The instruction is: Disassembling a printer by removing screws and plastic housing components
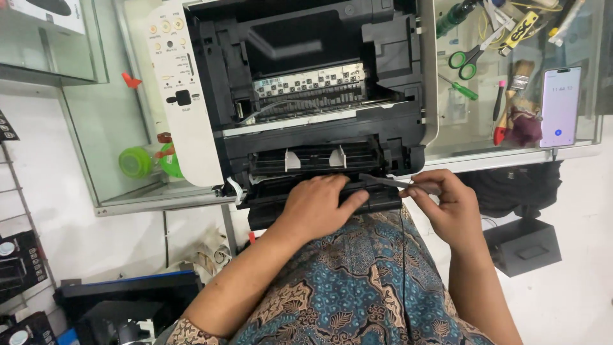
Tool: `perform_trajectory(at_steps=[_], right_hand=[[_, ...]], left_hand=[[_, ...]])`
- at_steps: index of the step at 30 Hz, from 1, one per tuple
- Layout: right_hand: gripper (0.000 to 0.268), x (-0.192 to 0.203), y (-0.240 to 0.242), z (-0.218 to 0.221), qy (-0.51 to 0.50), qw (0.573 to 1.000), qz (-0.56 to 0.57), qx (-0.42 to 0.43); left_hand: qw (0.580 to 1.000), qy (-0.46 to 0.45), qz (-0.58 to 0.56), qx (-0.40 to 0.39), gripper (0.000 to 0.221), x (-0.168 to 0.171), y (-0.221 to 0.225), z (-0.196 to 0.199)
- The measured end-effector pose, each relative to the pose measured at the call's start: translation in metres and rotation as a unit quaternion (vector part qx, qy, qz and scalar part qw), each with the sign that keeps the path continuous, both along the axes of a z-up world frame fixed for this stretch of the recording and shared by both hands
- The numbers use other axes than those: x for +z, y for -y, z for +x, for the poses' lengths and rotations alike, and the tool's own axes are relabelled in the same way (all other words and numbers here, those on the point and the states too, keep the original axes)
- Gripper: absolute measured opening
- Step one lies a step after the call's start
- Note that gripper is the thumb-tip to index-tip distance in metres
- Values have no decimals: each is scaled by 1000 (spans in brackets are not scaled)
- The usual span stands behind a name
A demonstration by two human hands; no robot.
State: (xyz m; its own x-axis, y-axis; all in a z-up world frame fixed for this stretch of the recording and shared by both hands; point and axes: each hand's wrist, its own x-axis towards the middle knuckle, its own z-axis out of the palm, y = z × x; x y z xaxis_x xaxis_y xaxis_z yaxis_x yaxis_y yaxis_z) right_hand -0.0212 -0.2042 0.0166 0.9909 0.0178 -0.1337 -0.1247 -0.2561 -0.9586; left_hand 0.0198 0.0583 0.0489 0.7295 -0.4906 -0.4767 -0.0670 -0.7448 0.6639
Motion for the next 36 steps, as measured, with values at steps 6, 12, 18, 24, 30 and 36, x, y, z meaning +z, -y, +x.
perform_trajectory(at_steps=[6,12,18,24,30,36], right_hand=[[19,19,-4,10,39,991,-128,-13],[15,14,-13,17,128,981,-145,37],[17,28,-23,13,198,953,-209,99],[6,27,-22,15,261,925,-238,142],[26,-20,15,1,172,958,124,-192],[33,-44,62,13,-162,926,139,-311]], left_hand=[[999,0,29,-27,73,-4,4,-1],[992,-124,15,-29,80,11,-11,11],[989,-142,11,-29,83,10,-13,8],[992,-120,-13,-20,78,-1,-11,7],[996,-79,34,-31,70,-10,-7,1],[995,-49,88,-16,65,-29,1,-6]])
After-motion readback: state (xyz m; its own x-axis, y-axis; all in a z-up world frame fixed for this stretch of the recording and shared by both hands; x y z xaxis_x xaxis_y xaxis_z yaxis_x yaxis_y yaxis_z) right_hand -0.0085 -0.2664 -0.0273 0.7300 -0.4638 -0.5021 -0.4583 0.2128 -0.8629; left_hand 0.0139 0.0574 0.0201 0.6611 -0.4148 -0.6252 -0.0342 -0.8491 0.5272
